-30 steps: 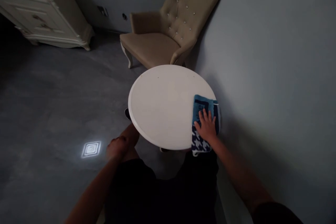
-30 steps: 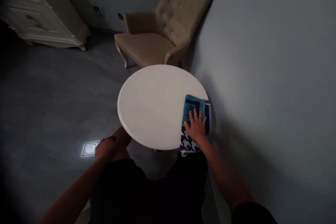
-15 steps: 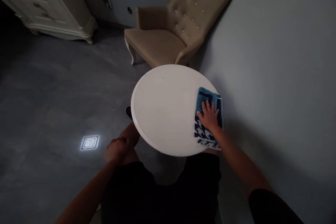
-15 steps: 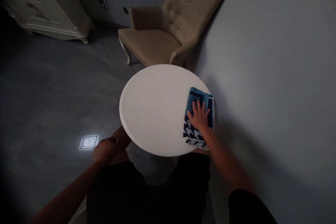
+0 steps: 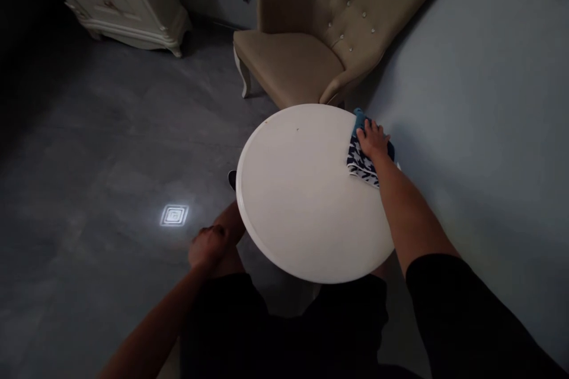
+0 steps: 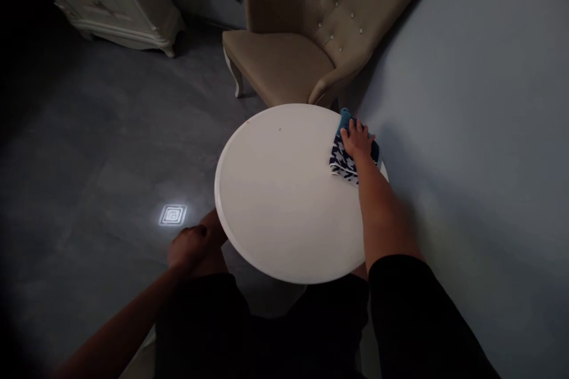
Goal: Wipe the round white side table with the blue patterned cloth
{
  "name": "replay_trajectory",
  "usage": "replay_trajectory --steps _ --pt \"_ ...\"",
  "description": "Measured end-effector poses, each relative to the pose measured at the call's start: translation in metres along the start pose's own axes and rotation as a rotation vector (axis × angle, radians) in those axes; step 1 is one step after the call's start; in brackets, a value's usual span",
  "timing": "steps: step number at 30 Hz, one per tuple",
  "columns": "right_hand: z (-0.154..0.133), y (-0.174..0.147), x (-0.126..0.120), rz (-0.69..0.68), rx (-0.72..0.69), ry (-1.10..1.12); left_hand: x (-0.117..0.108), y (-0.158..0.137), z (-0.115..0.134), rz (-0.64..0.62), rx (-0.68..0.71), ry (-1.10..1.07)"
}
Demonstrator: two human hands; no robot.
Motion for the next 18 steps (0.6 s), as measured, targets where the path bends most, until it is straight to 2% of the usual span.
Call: replay_trajectory --steps 4,7,10,13,16,18 --pt "-0.001 -0.026 0.002 0.002 -0.003 -0.006 0.000 0.002 0.002 0.009 -0.014 0.005" --pt "-0.002 -0.076 0.008 -0.020 -0.024 -0.007 0.001 0.003 0.003 0.005 -0.008 0.002" --pt "-0.006 -0.153 0.016 -0.004 -0.065 0.001 0.000 -0.001 0.006 0.006 0.009 0.013" --pt "-0.013 -0.248 0.027 0.017 -0.111 0.011 0.000 -0.007 0.007 0.019 0.012 0.030" --pt "-0.027 -0.342 0.038 0.056 -0.159 0.012 0.002 -0.012 0.007 0.033 0.045 0.023" --pt "-0.039 -0.392 0.043 0.082 -0.162 0.004 0.004 -0.015 0.005 0.028 0.056 0.012"
Point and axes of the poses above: each hand's wrist, its own y-axis towards the middle knuckle, its own x-axis out of the palm, z = x × y, the point moved 7 cm from there along y, towards the middle knuckle, and after that the axes turned 15 degrees about -y, right-handed, at the moved point
